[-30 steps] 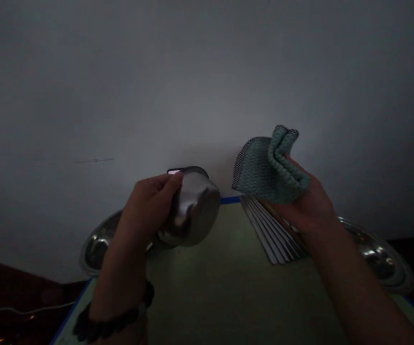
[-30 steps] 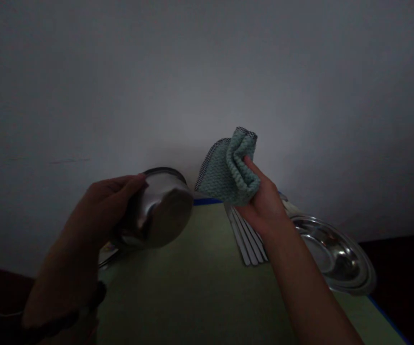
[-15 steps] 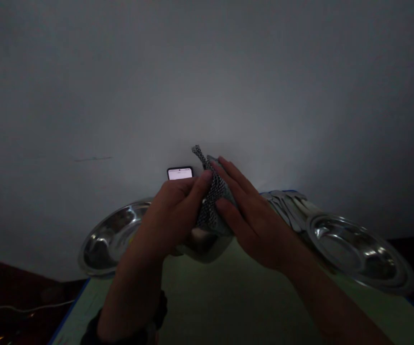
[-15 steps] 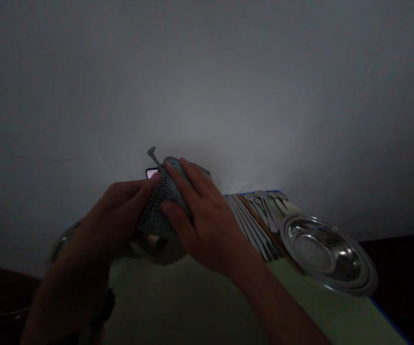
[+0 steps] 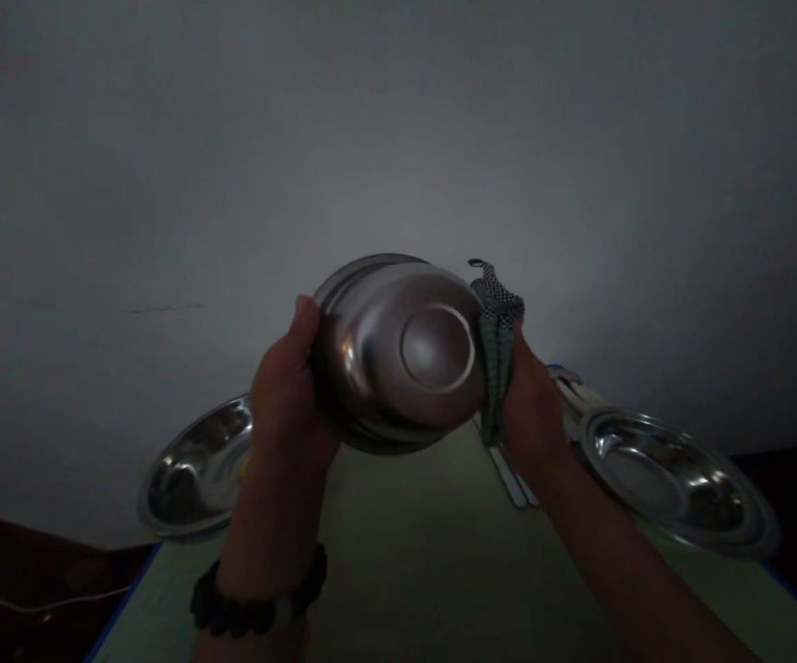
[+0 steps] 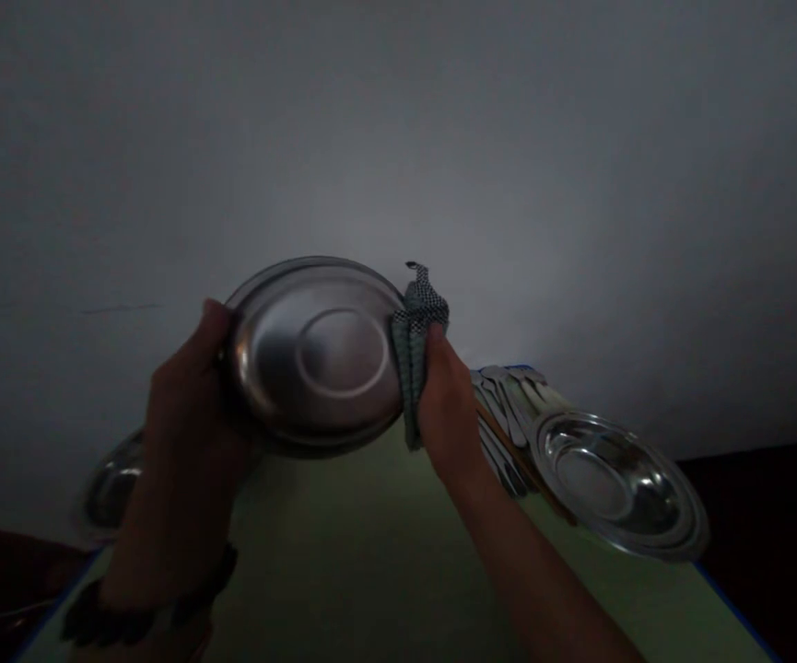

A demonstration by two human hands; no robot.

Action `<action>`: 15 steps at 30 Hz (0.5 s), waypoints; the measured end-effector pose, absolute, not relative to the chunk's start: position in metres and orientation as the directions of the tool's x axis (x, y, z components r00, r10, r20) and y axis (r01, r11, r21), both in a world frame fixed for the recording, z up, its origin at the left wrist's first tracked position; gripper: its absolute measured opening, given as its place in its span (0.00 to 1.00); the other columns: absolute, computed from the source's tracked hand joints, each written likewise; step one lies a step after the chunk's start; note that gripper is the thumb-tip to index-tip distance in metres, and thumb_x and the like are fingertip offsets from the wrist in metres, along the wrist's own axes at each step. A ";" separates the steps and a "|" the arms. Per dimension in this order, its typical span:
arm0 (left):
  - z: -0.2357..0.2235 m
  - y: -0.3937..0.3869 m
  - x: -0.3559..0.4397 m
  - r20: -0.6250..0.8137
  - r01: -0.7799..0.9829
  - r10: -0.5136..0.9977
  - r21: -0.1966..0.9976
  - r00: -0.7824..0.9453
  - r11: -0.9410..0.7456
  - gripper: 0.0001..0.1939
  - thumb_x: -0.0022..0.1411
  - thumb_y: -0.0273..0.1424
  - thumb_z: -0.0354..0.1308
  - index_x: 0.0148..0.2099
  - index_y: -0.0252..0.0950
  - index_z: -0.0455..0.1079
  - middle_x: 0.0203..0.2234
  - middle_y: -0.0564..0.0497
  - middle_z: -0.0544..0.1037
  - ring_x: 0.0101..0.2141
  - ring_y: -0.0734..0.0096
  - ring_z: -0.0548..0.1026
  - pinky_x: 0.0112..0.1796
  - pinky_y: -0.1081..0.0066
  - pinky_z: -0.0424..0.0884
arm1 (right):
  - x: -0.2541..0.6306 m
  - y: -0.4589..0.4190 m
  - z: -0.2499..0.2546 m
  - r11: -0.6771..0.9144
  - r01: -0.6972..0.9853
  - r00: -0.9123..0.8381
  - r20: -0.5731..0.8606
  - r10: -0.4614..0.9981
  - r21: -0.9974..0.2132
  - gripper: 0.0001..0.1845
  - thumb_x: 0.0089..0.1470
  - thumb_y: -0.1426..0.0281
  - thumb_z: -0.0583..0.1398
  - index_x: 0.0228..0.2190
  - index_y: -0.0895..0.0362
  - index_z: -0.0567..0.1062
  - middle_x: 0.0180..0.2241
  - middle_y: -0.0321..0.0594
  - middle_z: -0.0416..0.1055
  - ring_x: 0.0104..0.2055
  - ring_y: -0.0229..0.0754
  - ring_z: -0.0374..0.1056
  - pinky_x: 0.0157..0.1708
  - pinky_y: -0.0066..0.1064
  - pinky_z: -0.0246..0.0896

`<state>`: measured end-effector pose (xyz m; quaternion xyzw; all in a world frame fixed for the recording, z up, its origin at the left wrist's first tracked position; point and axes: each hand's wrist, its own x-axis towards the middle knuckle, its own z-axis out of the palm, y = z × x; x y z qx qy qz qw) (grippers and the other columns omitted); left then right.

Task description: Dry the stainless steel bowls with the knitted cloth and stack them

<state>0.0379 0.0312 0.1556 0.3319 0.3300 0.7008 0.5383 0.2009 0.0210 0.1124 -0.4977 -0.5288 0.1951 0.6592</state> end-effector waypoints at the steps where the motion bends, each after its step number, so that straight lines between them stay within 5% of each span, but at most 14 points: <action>1: 0.155 0.033 0.043 0.080 -0.589 0.966 0.780 -0.245 -0.214 0.13 0.62 0.37 0.56 0.28 0.35 0.73 0.19 0.52 0.77 0.25 0.72 0.76 0.31 0.75 0.75 | 0.199 0.023 0.108 0.388 0.268 0.385 0.467 0.796 -0.882 0.29 0.62 0.51 0.44 0.44 0.54 0.76 0.44 0.45 0.76 0.50 0.51 0.70 0.52 0.48 0.61; 4: 0.150 0.037 0.061 0.012 -0.699 0.939 0.665 -0.342 -0.263 0.15 0.64 0.39 0.52 0.38 0.34 0.74 0.32 0.48 0.81 0.42 0.63 0.78 0.45 0.67 0.73 | 0.188 0.027 0.093 0.415 0.300 0.372 0.506 0.778 -0.859 0.29 0.62 0.52 0.43 0.46 0.56 0.74 0.45 0.47 0.75 0.52 0.51 0.68 0.54 0.49 0.59; 7: 0.145 0.036 0.074 0.017 -0.748 0.919 0.575 -0.394 -0.332 0.19 0.67 0.40 0.46 0.43 0.36 0.74 0.41 0.48 0.80 0.50 0.62 0.74 0.48 0.66 0.72 | 0.173 0.024 0.079 0.536 0.344 0.332 0.634 0.699 -0.771 0.25 0.63 0.56 0.45 0.54 0.54 0.67 0.52 0.49 0.69 0.58 0.49 0.62 0.56 0.50 0.57; 12: 0.147 0.027 0.088 0.073 -0.783 0.960 0.564 -0.269 -0.262 0.18 0.68 0.37 0.44 0.47 0.39 0.74 0.42 0.49 0.80 0.51 0.60 0.73 0.47 0.65 0.72 | 0.165 0.017 0.075 0.655 0.587 0.136 0.856 0.499 -0.475 0.38 0.59 0.61 0.53 0.65 0.53 0.42 0.67 0.49 0.40 0.68 0.54 0.37 0.62 0.59 0.42; 15: 0.139 0.023 0.096 0.054 -0.759 0.991 0.638 -0.125 -0.131 0.18 0.67 0.40 0.46 0.44 0.38 0.75 0.40 0.47 0.80 0.48 0.58 0.74 0.45 0.64 0.73 | 0.171 0.018 0.078 0.629 0.705 0.063 0.912 0.405 -0.328 0.38 0.59 0.62 0.53 0.65 0.52 0.42 0.66 0.49 0.43 0.68 0.58 0.38 0.61 0.62 0.40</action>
